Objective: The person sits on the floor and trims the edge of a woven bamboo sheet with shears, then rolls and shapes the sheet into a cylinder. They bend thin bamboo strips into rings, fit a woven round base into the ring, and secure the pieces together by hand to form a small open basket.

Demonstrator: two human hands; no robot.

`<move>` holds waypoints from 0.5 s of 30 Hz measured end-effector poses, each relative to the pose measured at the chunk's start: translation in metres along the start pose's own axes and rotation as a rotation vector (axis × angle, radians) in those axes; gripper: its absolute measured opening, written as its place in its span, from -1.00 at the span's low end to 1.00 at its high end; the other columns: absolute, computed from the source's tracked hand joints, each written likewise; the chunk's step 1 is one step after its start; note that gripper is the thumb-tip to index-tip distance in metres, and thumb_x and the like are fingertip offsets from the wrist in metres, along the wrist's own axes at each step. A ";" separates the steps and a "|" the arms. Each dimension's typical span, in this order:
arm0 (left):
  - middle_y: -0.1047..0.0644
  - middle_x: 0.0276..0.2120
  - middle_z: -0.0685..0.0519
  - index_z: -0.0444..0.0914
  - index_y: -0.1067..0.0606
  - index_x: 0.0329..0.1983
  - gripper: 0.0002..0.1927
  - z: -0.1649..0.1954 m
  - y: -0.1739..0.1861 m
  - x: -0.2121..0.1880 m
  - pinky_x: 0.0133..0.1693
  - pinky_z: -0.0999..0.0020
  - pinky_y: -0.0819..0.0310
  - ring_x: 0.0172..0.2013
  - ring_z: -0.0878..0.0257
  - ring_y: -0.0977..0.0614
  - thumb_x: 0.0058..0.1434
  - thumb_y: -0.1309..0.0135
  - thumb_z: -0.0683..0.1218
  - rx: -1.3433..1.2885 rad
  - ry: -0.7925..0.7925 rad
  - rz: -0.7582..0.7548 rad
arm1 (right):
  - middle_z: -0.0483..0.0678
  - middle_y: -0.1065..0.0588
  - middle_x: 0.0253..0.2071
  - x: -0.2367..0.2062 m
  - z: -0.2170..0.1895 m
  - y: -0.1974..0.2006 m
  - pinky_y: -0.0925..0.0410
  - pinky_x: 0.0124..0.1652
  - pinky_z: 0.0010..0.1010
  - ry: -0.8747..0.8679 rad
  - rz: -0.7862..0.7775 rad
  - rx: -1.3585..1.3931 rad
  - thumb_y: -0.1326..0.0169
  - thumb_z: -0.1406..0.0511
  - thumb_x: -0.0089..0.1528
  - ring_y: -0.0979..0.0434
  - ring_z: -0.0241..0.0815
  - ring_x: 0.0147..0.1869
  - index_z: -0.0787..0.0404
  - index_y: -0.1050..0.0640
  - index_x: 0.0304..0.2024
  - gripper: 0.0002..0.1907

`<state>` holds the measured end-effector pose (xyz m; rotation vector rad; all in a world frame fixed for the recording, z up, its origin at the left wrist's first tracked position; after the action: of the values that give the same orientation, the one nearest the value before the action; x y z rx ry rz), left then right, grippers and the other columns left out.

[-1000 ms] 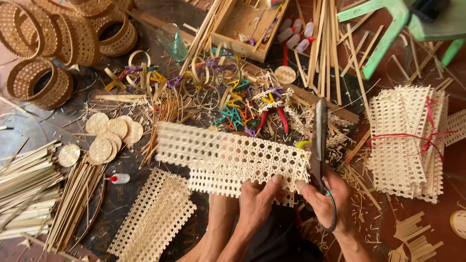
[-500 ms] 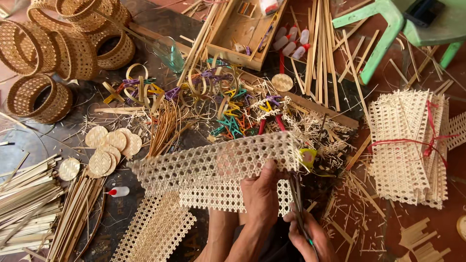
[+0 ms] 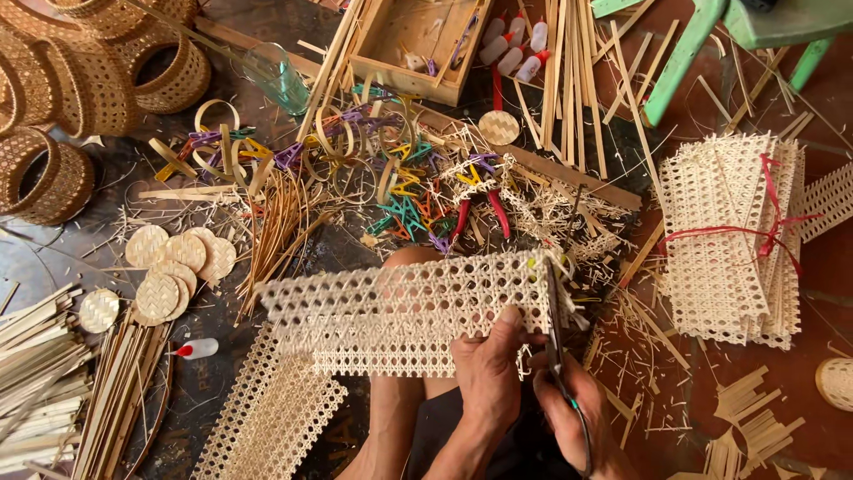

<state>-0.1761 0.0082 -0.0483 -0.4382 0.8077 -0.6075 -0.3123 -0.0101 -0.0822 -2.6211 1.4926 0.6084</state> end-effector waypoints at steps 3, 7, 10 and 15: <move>-0.57 -0.53 0.00 -0.35 -0.54 -0.38 -0.79 -0.002 -0.002 -0.003 -0.56 0.37 -0.39 -0.54 0.21 -0.61 0.27 -0.18 -0.09 -0.044 0.022 -0.012 | -0.15 -0.28 -0.60 -0.001 0.004 -0.004 -0.08 -0.61 -0.48 -0.112 0.003 0.142 -0.02 0.32 0.21 -0.17 -0.36 -0.63 0.24 -0.55 0.06 -0.64; -0.55 -0.53 0.01 -0.36 -0.54 -0.38 -0.78 -0.003 -0.002 -0.008 -0.53 0.39 -0.36 -0.56 0.28 -0.52 0.31 -0.18 -0.10 0.079 -0.040 -0.030 | -0.15 -0.41 -0.49 0.009 0.007 0.000 -0.21 -0.53 -0.49 0.065 0.030 0.029 -0.03 0.34 0.19 -0.30 -0.38 -0.53 0.27 -0.54 -0.07 -0.73; -0.54 -0.54 0.03 -0.35 -0.53 -0.37 -0.82 -0.008 -0.001 -0.015 -0.52 0.38 -0.38 -0.57 0.27 -0.52 0.30 -0.16 -0.13 0.096 -0.043 -0.030 | -0.14 -0.47 -0.40 0.014 0.012 0.016 -0.35 -0.39 -0.48 0.319 -0.037 -0.038 -0.03 0.32 0.26 -0.43 -0.36 -0.37 0.33 -0.53 -0.17 -0.81; -0.55 -0.52 0.04 -0.35 -0.53 -0.34 -0.84 -0.020 -0.004 -0.016 -0.48 0.39 -0.38 -0.54 0.29 -0.53 0.31 -0.15 -0.14 0.014 -0.018 -0.071 | -0.09 -0.35 -0.54 0.011 0.035 0.022 -0.16 -0.53 -0.32 0.045 0.017 0.064 -0.05 0.32 0.22 -0.26 -0.23 -0.52 0.39 -0.49 -0.26 -0.80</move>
<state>-0.2018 0.0131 -0.0496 -0.4607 0.7731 -0.6741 -0.3363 -0.0222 -0.1157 -2.5931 1.5216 0.4973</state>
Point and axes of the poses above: each hand's wrist, its own x-axis towards the middle knuckle, its own y-axis out of the back of the hand, z = x × y, the point moved 1 cm from there along x, towards the middle knuckle
